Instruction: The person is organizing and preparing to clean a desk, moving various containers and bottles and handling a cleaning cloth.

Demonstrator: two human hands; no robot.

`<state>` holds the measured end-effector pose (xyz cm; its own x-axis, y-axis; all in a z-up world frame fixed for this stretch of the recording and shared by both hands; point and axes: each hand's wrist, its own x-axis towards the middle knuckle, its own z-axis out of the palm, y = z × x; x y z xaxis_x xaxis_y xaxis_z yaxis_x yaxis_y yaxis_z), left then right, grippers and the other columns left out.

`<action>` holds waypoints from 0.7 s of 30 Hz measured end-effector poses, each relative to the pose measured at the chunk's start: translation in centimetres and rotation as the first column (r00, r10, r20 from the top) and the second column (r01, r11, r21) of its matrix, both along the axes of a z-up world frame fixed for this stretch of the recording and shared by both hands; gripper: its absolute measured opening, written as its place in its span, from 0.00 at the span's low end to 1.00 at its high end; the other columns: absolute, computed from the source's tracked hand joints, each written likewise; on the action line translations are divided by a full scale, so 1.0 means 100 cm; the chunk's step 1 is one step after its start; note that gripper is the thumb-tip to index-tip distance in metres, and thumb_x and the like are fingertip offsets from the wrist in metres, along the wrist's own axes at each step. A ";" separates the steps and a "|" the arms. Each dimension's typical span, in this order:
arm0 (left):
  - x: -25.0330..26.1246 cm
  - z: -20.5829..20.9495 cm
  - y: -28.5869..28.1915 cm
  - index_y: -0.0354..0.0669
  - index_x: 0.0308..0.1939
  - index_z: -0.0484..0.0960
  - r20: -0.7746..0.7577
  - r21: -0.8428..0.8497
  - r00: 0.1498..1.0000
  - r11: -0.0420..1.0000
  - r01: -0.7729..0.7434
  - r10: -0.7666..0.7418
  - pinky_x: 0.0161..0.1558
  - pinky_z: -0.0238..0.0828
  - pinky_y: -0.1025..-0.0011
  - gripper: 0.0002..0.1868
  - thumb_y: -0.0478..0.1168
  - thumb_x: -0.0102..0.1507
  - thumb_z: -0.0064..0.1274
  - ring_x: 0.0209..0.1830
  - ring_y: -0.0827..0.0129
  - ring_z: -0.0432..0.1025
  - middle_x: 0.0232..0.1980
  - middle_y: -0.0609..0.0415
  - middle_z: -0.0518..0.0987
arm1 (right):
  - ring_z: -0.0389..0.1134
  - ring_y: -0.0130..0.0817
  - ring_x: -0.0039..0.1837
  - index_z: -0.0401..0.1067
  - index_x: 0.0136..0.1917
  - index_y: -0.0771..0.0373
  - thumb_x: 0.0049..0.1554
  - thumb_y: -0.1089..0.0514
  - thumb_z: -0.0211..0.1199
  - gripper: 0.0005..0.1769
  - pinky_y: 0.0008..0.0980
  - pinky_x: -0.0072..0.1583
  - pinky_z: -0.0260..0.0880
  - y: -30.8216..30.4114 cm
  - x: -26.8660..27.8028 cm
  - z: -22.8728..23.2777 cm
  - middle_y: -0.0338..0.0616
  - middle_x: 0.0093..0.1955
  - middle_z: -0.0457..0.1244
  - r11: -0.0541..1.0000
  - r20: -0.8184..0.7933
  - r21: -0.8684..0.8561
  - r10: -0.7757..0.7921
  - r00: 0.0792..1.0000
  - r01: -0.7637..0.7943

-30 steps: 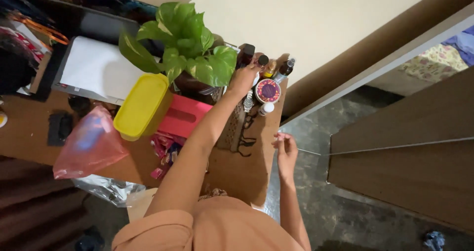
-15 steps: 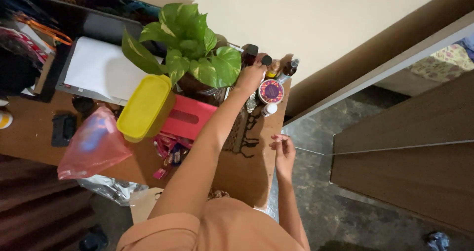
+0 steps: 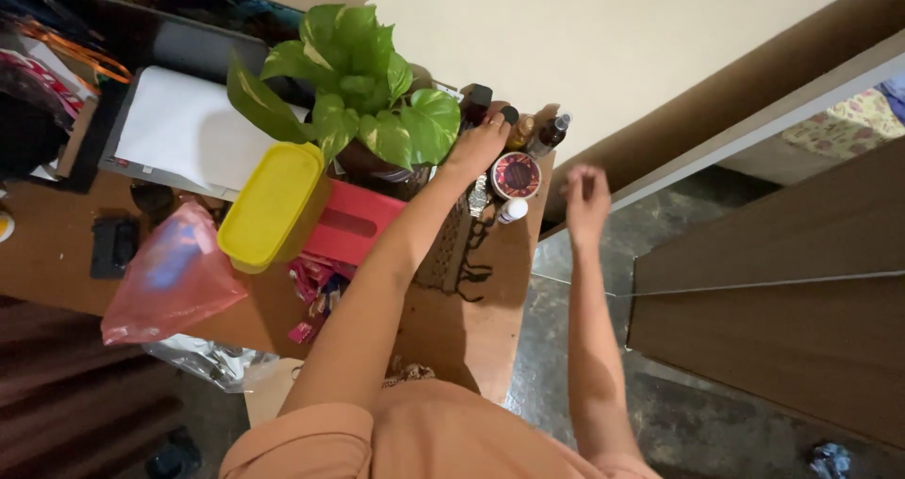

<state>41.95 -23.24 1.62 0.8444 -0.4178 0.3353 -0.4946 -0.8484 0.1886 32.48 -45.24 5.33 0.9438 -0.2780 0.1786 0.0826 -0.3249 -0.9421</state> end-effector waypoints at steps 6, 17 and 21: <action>0.014 -0.016 0.004 0.43 0.41 0.75 0.064 -0.015 0.998 1.000 -0.008 0.009 0.29 0.81 0.59 0.07 0.33 0.59 0.53 0.31 0.52 0.81 0.42 0.53 0.72 | 0.74 0.46 0.46 0.69 0.63 0.61 0.60 0.65 0.65 0.17 0.40 0.48 0.76 0.006 0.087 -0.004 0.52 0.56 0.67 0.952 -0.054 -0.305 -0.019 0.998 0.002; 0.030 -0.119 -0.009 0.51 0.43 0.82 -0.143 -0.692 0.990 0.715 -0.104 0.005 0.49 0.75 0.62 0.13 0.41 0.56 0.65 0.43 0.51 0.78 0.38 0.53 0.79 | 0.70 0.55 0.50 0.73 0.50 0.57 0.60 0.66 0.58 0.07 0.43 0.55 0.67 0.068 0.069 -0.030 0.49 0.44 0.66 0.925 0.338 -0.329 -0.073 0.938 0.190; 0.030 -0.137 -0.019 0.38 0.49 0.78 -0.032 -0.706 0.999 0.707 -0.045 0.031 0.53 0.70 0.51 0.19 0.30 0.55 0.60 0.46 0.36 0.74 0.40 0.34 0.77 | 0.70 0.63 0.55 0.77 0.50 0.63 0.65 0.56 0.59 0.10 0.53 0.59 0.67 0.090 0.065 -0.012 0.59 0.46 0.70 0.928 0.048 -0.356 0.134 0.990 -0.108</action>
